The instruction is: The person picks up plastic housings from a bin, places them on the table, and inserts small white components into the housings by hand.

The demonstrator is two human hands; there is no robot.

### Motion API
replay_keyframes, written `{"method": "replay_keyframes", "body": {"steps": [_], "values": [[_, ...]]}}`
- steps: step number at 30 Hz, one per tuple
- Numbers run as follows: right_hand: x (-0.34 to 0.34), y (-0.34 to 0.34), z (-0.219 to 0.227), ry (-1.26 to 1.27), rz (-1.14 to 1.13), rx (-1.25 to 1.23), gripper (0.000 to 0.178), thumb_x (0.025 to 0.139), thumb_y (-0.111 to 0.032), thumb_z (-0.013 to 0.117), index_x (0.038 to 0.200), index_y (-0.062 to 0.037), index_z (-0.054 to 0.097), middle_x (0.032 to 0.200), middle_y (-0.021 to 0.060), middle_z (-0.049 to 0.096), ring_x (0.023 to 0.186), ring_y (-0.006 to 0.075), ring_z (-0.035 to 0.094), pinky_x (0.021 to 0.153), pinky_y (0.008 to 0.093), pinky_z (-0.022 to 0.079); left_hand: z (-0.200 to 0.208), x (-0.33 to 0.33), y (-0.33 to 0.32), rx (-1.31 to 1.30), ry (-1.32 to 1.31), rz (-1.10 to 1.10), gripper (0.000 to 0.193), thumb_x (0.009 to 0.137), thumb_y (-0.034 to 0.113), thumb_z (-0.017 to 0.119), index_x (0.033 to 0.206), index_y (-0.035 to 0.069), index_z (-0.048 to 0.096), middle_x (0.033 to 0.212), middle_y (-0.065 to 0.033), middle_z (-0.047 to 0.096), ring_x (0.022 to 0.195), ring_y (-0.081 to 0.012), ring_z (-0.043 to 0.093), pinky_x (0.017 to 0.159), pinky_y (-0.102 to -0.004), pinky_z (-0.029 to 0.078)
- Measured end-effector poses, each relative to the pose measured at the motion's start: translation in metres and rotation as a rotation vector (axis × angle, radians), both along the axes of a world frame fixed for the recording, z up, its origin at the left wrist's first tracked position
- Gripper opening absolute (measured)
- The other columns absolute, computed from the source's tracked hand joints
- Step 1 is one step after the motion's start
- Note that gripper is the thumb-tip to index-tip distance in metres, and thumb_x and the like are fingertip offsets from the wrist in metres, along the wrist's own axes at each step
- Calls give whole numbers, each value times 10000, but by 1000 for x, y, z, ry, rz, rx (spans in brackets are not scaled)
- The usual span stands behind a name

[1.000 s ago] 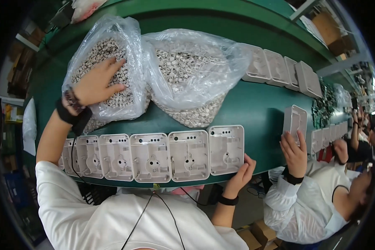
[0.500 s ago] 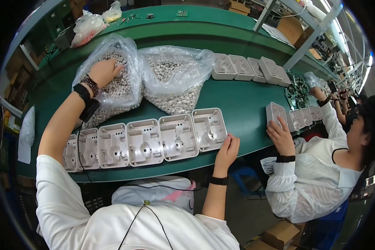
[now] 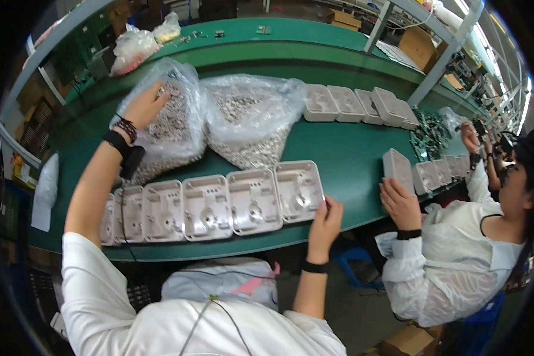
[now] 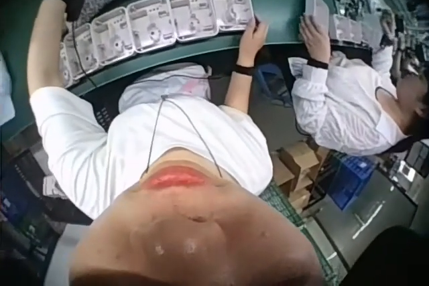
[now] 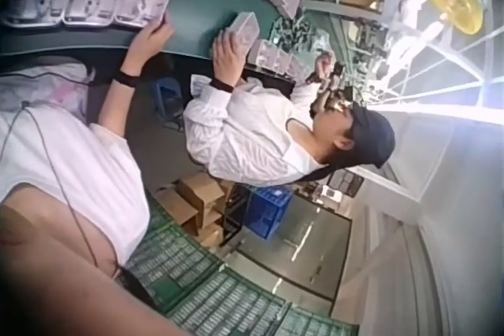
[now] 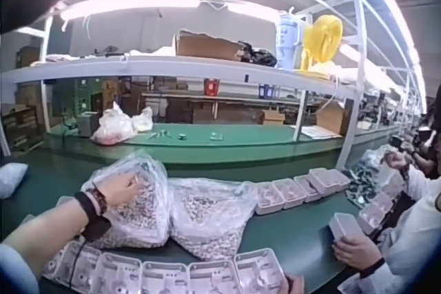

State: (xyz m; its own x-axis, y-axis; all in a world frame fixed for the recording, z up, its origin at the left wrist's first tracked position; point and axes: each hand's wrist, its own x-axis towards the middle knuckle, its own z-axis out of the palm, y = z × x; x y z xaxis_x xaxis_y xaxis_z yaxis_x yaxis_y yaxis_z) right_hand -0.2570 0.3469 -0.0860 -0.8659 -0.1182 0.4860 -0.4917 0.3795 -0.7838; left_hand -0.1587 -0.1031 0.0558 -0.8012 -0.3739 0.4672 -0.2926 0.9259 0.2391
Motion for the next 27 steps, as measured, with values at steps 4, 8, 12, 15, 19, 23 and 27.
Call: {"method": "replay_keyframes", "body": {"steps": [4,8,12,15,19,23,27], "values": [[4,17,6,-91,-23,-264,176,881,-61,489,1043,2,516,981,91,478,888,184,494,771,292,414,16,9,20,1443,276,-28,298,902,387,456,943,98,518,691,-18,534,591,-128,484,522,-289,369],[37,2,69,231,-16,-306,140,905,-94,469,999,-7,525,942,87,484,847,175,474,784,300,405,39,28,102,2010,614,-284,231,900,349,437,869,134,513,623,69,377,549,-65,360,500,-235,304],[72,-91,128,415,663,-99,540,873,-446,534,1169,-1,457,1120,174,484,1039,300,475,881,389,383,16,70,176,2369,617,-649,263,911,357,407,930,115,508,671,33,432,629,-97,428,560,-262,366],[106,-147,126,341,931,-82,456,831,-419,566,1128,-74,560,1146,157,510,1109,322,466,978,445,324,-21,94,224,2275,748,-529,319,930,369,356,1046,109,498,858,-23,517,832,-163,513,714,-314,435],[149,-151,100,426,853,120,435,788,-358,581,1128,-87,568,1159,142,511,1121,309,465,991,468,315,-68,126,250,2079,815,-320,358,946,358,309,1158,111,457,1094,-62,493,1044,-215,487,885,-357,396],[165,-137,95,432,799,295,463,762,-324,600,1155,-85,547,1175,132,502,1128,304,464,986,477,323,-107,149,244,2064,717,-580,393,958,343,270,1251,113,398,1307,-79,387,1198,-243,392,1028,-381,285],[181,-128,93,410,834,232,488,766,-296,620,1193,-81,519,1176,138,494,1104,306,471,960,465,346,-118,170,253,2093,694,-613,366,953,341,296,1215,124,430,1264,-52,427,1223,-214,381,997,-350,339]]}}
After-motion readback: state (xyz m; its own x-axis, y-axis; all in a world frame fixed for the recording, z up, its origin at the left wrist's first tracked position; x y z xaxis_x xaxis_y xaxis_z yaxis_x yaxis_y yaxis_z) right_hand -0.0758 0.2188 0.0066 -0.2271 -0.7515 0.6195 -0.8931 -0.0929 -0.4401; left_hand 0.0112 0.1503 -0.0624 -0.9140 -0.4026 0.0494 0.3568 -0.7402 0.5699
